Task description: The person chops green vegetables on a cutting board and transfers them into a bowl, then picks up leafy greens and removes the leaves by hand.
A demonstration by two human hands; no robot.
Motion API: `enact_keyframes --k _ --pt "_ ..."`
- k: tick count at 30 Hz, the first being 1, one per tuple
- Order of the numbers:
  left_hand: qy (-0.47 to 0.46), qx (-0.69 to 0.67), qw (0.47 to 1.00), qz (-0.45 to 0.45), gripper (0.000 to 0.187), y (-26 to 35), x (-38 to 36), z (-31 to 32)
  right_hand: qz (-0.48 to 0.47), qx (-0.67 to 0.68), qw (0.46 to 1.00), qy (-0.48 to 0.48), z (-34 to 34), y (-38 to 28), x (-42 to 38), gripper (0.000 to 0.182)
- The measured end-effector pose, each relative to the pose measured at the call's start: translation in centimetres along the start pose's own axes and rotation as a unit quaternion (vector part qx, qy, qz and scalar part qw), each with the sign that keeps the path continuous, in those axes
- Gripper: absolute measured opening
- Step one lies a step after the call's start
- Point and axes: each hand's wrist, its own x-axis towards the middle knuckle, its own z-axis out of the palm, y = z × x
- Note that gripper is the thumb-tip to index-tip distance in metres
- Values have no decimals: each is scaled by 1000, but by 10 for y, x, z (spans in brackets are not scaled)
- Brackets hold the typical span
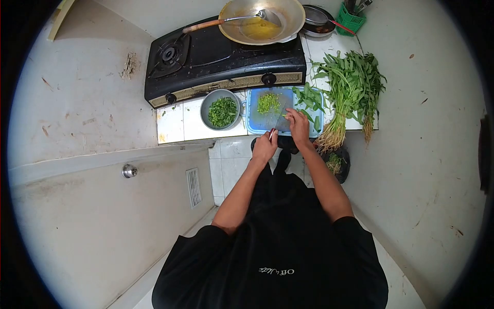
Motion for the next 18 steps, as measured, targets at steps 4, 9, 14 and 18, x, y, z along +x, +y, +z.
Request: enact_keyframes --k 4,9,14,18 --pt "3 1 1000 10 52 0 -3 -2 -25 -14 1000 8 -3 -3 1 29" --pt "7 15 999 31 51 -6 0 6 -17 -1 1000 2 -2 -1 2 30" --pt "7 22 1000 14 50 3 -4 3 -9 11 1000 -5 -2 -1 2 28" --pt "15 28 999 14 51 7 -3 4 -14 0 1000 -5 -3 -3 3 28"
